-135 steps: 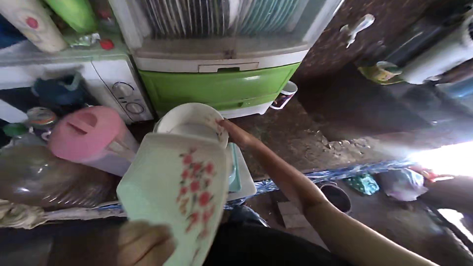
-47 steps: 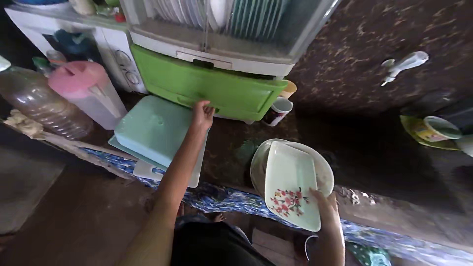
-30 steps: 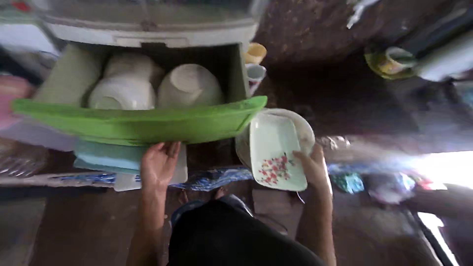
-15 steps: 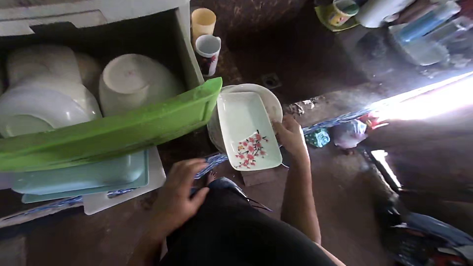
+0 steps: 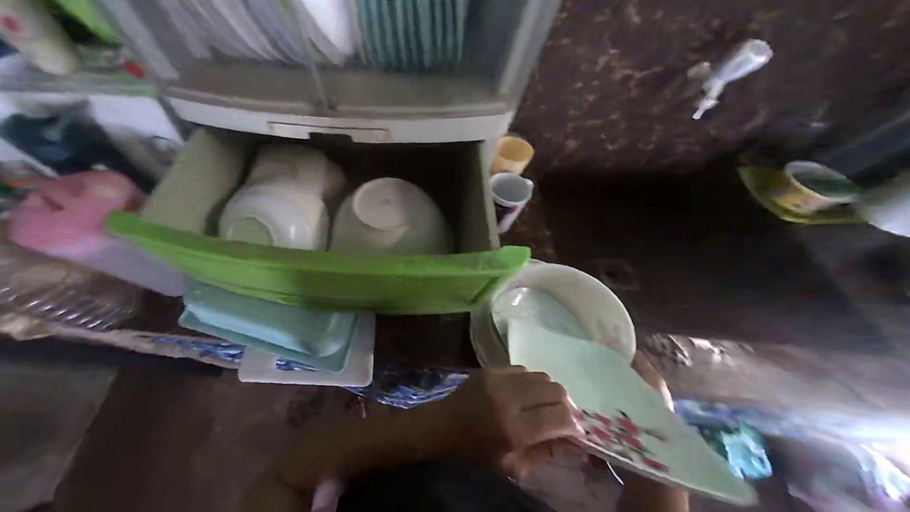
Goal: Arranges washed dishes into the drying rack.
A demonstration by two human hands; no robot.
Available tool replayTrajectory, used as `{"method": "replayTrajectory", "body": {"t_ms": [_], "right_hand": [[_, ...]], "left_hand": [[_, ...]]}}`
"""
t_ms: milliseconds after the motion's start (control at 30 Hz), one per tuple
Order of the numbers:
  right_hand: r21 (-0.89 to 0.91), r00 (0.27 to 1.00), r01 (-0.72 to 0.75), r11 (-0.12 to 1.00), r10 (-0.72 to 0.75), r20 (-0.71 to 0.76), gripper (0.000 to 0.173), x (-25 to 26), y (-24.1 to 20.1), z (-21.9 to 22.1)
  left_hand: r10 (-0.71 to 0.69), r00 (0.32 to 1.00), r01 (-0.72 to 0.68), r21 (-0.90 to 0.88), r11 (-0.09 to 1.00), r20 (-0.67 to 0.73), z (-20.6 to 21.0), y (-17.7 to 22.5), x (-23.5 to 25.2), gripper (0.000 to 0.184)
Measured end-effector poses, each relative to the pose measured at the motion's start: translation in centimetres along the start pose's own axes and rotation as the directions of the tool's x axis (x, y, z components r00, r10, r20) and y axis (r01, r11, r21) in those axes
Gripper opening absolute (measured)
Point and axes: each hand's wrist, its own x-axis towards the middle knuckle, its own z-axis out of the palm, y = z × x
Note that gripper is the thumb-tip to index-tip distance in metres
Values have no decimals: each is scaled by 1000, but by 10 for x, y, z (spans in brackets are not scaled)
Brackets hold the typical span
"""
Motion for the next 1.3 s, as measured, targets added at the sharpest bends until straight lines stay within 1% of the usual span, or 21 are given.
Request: {"method": "replayTrajectory", "body": {"t_ms": [33, 67, 100, 133, 200, 300, 333, 467, 533, 567, 633, 700, 767, 833, 900, 967, 1000, 1067, 1167, 1200, 1300], "right_hand": [[102, 994, 105, 989, -100, -46, 24, 3, 13, 2], [161, 983, 181, 970, -178, -33, 21, 10, 29, 2], [148, 980, 189, 971, -196, 28, 31, 19, 43, -1], [50, 986, 155, 987, -157, 47, 37, 31, 56, 0], [-75, 995, 93, 993, -89, 47, 44, 45, 73, 7], [-113, 998, 58, 992, -55, 27, 43, 44, 72, 9], [-111, 998, 55, 992, -53, 20, 43, 43, 71, 10], [-155, 998, 65, 986, -67, -4, 49, 39, 68, 13], [-185, 992, 105, 977, -114, -43, 61, 33, 68, 10], [-187, 981, 155, 970, -173, -82, 69, 28, 65, 8], [-176, 934, 308, 935, -332, -131, 72, 16, 44, 2], [-118, 839, 520, 846, -531, -117, 63, 2, 4, -3], [-40, 654, 754, 656, -755, -57, 56, -13, -46, 2], [60, 471, 877, 476, -878, 90, 54, -36, -108, 22], [147, 340, 896, 419, -860, 380, 54, -49, -169, 57], [168, 223, 873, 458, -681, 698, 55, -50, -225, 106], [133, 197, 861, 491, -563, 803, 55, -49, -247, 135], [-23, 235, 873, 488, -379, 895, 57, -41, -272, 196], [-235, 361, 882, 409, -265, 894, 75, -29, -273, 268], [-273, 390, 879, 392, -259, 884, 81, -27, -271, 284], [-344, 501, 812, 471, -261, 825, 99, -33, -277, 302]], "left_hand": [[-59, 995, 51, -89, 995, -86, -10, 8, 3, 21], [-133, 977, 107, -157, 982, -169, -24, 17, 4, 22], [-208, 944, 157, -205, 966, -256, -40, 27, 5, 23], [-271, 897, 204, -217, 955, -348, -58, 36, 2, 20], [-306, 763, 251, -175, 952, -569, -92, 52, -7, 18], [-213, 451, 154, -160, 975, -867, -140, 64, -15, 18], [-204, 386, 113, -173, 978, -900, -158, 66, -16, 16], [-208, 318, 98, -187, 978, -925, -204, 74, -25, 19], [-208, 248, 149, -175, 973, -946, -217, 76, -27, 22], [-191, 233, 163, -155, 974, -954, -224, 75, -30, 25], [-134, 231, 185, -92, 978, -964, -244, 74, -38, 27], [-83, 243, 185, -38, 982, -967, -264, 74, -46, 24], [-55, 269, 195, -2, 981, -962, -288, 74, -50, 21], [-41, 333, 230, 38, 972, -942, -312, 71, -50, 18], [-49, 403, 302, 82, 950, -914, -336, 66, -48, 17], [-86, 495, 363, 116, 925, -865, -362, 60, -47, 15], [-108, 552, 365, 123, 923, -827, -375, 56, -47, 15], [-117, 665, 356, 176, 918, -738, -397, 49, -43, 12], [-140, 793, 349, 254, 902, -592, -420, 45, -31, 9], [-156, 814, 358, 272, 893, -559, -425, 46, -27, 9], [-213, 843, 396, 302, 867, -494, -440, 45, -15, 11]]}}
